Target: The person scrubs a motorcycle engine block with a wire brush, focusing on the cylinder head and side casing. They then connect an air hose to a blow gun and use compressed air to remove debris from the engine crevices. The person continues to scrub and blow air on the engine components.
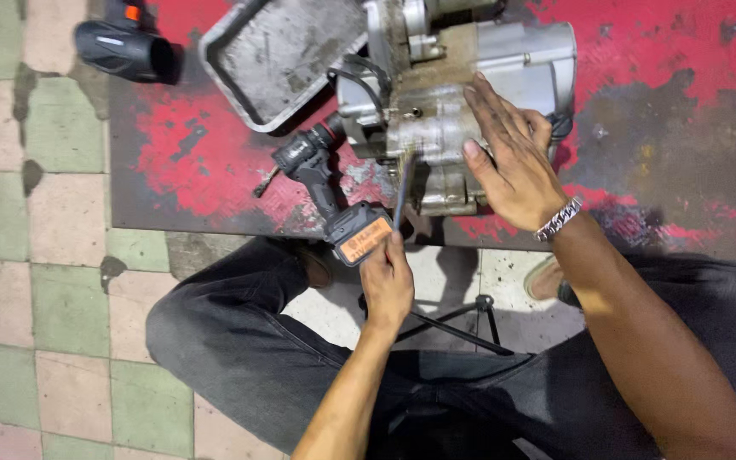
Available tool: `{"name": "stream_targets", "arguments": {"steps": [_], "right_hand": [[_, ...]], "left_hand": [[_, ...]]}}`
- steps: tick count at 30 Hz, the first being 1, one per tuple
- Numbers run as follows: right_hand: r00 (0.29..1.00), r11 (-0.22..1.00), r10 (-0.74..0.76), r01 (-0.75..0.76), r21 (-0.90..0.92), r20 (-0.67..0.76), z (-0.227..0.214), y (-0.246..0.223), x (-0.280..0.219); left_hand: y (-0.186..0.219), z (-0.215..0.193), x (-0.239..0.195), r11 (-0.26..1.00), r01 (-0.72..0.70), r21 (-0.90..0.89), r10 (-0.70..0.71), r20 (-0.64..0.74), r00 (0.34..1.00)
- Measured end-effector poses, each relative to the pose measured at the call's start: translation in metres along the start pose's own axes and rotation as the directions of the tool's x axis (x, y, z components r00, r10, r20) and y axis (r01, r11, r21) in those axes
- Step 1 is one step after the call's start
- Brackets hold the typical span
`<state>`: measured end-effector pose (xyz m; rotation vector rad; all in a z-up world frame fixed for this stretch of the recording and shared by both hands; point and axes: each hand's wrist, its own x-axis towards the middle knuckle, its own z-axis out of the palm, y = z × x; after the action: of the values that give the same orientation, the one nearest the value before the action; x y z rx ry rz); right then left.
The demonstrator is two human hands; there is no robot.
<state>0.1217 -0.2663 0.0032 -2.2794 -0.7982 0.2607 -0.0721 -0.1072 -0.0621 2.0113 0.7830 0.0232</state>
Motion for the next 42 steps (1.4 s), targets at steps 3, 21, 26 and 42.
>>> {"name": "stream_targets", "arguments": {"steps": [3,21,26,42], "right_hand": [[0.999,0.999,-0.038,0.038,0.004,-0.033,0.001,-0.002,0.000],[0.997,0.998,-0.065,0.064,-0.019,-0.048,0.010,0.015,-0.002],[0.995,0.998,-0.069,0.068,-0.016,-0.073,0.008,0.015,0.002],[0.996,0.998,-0.058,0.057,-0.017,-0.066,0.010,0.018,-0.002]], "left_hand": [[0.001,-0.020,-0.021,0.988,0.074,0.134,-0.077,0.021,0.997],[-0.009,0.013,-0.003,0.997,-0.072,0.023,0.073,-0.062,0.995],[-0.016,0.009,-0.029,0.996,0.091,0.017,-0.091,-0.009,0.996],[-0.013,0.001,-0.007,0.988,-0.089,0.126,0.097,-0.057,0.994]]}}
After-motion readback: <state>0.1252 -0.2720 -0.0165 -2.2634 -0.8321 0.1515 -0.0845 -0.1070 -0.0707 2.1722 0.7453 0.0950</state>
